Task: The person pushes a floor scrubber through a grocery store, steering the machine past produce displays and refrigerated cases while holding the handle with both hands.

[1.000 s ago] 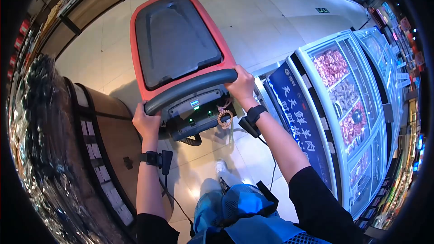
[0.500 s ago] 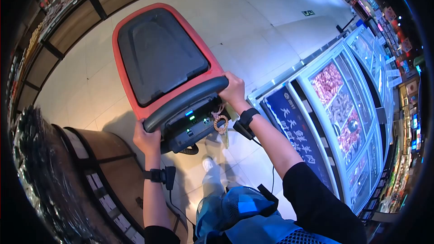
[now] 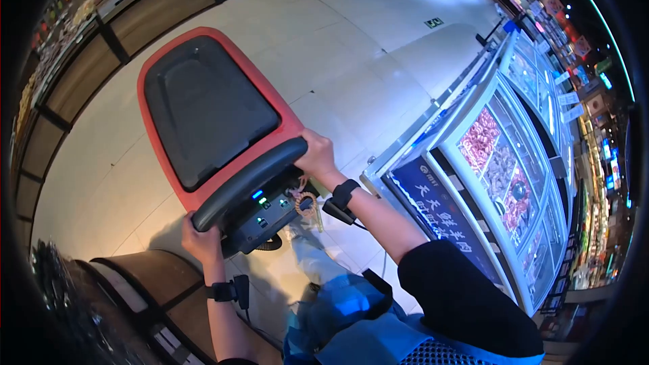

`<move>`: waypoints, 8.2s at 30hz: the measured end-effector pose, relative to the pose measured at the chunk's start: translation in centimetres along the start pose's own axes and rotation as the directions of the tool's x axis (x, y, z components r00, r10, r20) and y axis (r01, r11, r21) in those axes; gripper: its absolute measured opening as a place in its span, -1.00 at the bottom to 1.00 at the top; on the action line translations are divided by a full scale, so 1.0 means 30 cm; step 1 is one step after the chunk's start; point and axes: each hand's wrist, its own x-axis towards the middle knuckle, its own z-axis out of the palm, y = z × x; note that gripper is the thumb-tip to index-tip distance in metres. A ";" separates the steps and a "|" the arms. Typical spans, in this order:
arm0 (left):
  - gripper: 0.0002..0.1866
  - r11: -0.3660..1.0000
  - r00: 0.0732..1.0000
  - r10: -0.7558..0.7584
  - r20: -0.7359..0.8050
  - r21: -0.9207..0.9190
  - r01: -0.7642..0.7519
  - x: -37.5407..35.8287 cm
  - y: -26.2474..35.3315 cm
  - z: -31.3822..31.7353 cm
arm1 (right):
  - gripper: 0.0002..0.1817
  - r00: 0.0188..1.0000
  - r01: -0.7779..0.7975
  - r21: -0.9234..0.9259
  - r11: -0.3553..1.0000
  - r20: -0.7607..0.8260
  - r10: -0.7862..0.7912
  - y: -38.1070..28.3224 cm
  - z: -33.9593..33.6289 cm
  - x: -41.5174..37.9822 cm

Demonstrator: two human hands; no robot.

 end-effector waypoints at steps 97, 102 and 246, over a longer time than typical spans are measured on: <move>-0.54 0.555 0.500 0.799 0.335 -0.731 -0.397 2.389 -1.095 0.399 | -0.69 0.639 -0.738 -0.305 0.602 -0.602 0.479 -0.953 1.756 0.642; -0.53 0.504 0.446 0.835 0.323 -0.775 -0.382 2.543 -1.076 0.509 | -0.68 0.577 -0.782 -0.271 0.561 -0.654 0.489 -0.942 1.858 0.741; -0.62 0.162 0.119 0.986 0.116 -0.837 -0.523 2.568 4.442 5.925 | -0.70 0.342 -0.915 -0.269 0.300 -0.912 0.228 4.853 -0.599 4.351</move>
